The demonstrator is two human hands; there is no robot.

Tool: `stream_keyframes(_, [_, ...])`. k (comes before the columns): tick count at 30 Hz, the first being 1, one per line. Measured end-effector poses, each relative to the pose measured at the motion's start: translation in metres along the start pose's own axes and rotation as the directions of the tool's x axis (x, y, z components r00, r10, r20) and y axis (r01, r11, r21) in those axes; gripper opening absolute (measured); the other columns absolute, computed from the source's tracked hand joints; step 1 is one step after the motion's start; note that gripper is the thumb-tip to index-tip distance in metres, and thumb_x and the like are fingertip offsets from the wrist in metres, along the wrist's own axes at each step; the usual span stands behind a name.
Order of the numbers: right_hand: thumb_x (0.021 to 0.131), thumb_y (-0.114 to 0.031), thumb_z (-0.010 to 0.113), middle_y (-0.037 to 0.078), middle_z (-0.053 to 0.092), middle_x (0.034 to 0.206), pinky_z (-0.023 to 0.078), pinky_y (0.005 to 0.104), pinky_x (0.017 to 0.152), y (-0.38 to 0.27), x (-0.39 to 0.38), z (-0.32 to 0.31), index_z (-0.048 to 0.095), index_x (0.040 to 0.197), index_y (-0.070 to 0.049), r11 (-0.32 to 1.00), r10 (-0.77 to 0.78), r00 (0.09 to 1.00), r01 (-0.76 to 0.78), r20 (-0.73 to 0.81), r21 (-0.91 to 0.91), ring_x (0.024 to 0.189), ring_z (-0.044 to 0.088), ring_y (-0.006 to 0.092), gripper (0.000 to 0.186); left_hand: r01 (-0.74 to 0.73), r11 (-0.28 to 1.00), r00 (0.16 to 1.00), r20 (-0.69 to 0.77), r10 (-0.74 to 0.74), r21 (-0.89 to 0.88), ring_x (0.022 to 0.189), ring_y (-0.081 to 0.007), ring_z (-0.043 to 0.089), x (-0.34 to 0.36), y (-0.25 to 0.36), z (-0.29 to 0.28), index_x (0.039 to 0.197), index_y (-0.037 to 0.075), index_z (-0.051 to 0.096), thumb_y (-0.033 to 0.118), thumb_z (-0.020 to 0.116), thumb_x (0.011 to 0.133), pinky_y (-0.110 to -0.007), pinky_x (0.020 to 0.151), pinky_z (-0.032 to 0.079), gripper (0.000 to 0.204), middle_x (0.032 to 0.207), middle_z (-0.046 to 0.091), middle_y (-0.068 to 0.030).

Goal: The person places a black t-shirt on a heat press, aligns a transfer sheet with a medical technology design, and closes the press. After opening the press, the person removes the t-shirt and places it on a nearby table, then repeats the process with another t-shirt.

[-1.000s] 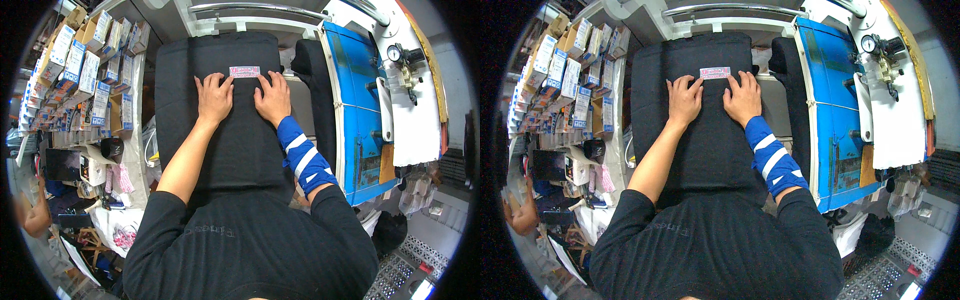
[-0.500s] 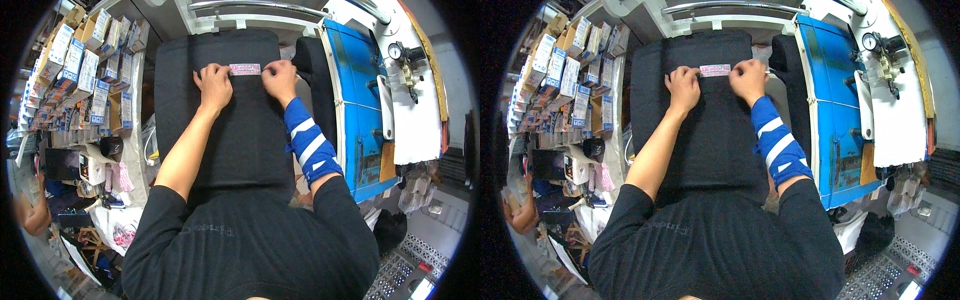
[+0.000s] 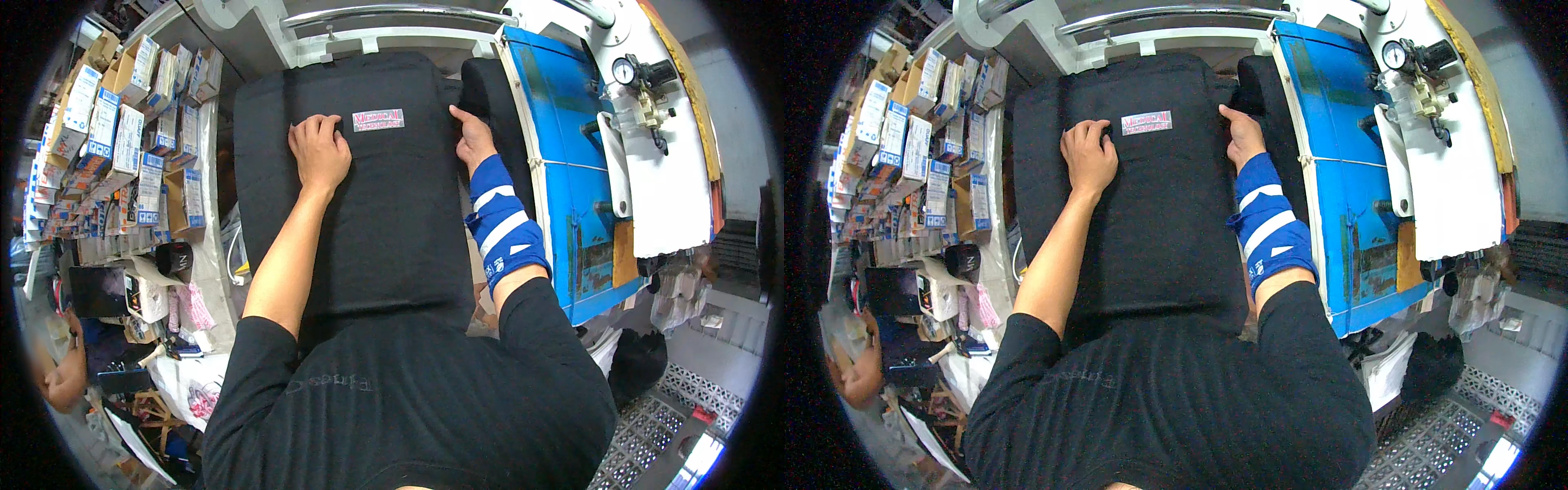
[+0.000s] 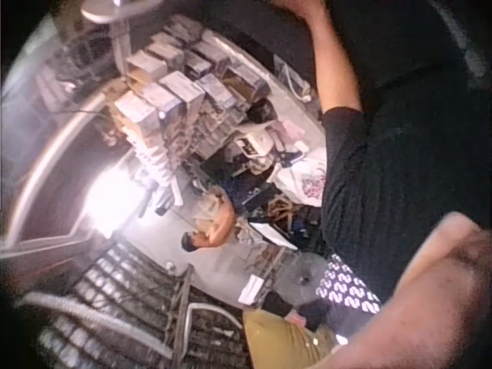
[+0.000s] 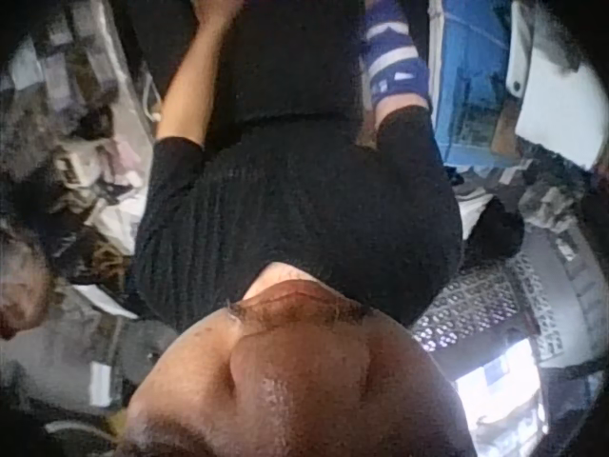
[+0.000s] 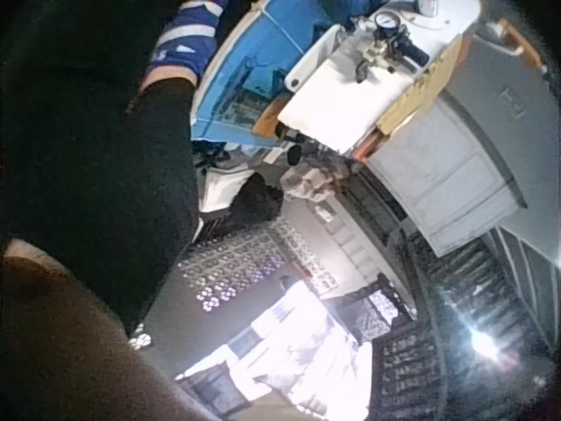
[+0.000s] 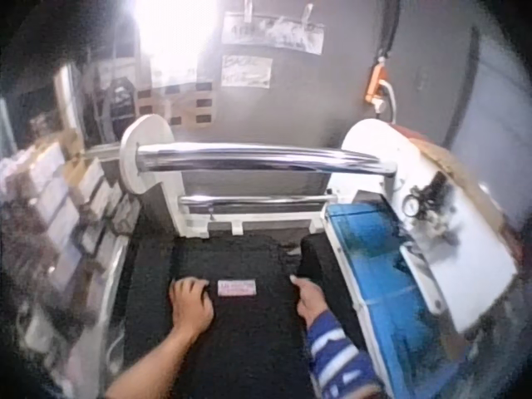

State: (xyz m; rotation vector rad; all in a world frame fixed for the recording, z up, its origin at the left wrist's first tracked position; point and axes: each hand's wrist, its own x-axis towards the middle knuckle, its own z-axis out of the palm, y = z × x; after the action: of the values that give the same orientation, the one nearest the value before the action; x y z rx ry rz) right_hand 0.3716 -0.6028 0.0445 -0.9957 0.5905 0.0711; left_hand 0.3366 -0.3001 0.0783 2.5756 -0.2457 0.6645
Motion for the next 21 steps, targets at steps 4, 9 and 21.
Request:
stream_keyframes(4, [0.09,-0.012,0.076,0.015,0.069,0.121,0.046,0.0395,0.104,-0.01,-0.002,-0.001,0.068,0.116,0.004,0.999,-0.04,0.998,0.04,-0.048,-0.013,0.114,0.063,0.0275,0.031,0.013,1.0,1.0,0.012,-0.013,-0.015,0.118,-0.0293,0.054,0.0,0.0,-0.001,0.112,0.011,0.069,0.01,0.063,0.086,-0.059,0.116,0.031,0.026,0.113,0.062,-0.0065])
stream_keyframes(9, [0.092,-0.011,0.075,0.014,0.072,0.115,0.048,0.0372,0.101,-0.007,-0.008,0.001,0.071,0.114,0.004,0.975,-0.174,0.982,0.162,-0.07,-0.15,0.108,0.065,0.0245,0.027,0.004,1.0,1.0,-0.002,-0.004,-0.011,0.117,-0.0307,0.054,-0.001,-0.002,0.0,0.113,0.012,0.069,0.011,0.063,0.087,-0.057,0.114,0.033,0.026,0.114,0.062,-0.0075])
stream_keyframes(21, [0.086,-0.024,0.072,0.021,0.065,0.121,0.045,0.0482,0.103,0.022,-0.055,0.029,0.068,0.117,-0.001,0.014,-0.732,0.582,0.532,0.354,-0.846,0.117,0.057,0.0391,0.039,0.0,1.0,0.999,-0.032,0.0,-0.022,0.115,-0.0306,0.057,-0.001,-0.004,0.002,0.112,0.011,0.069,0.011,0.064,0.088,-0.057,0.113,0.034,0.025,0.113,0.064,-0.0077])
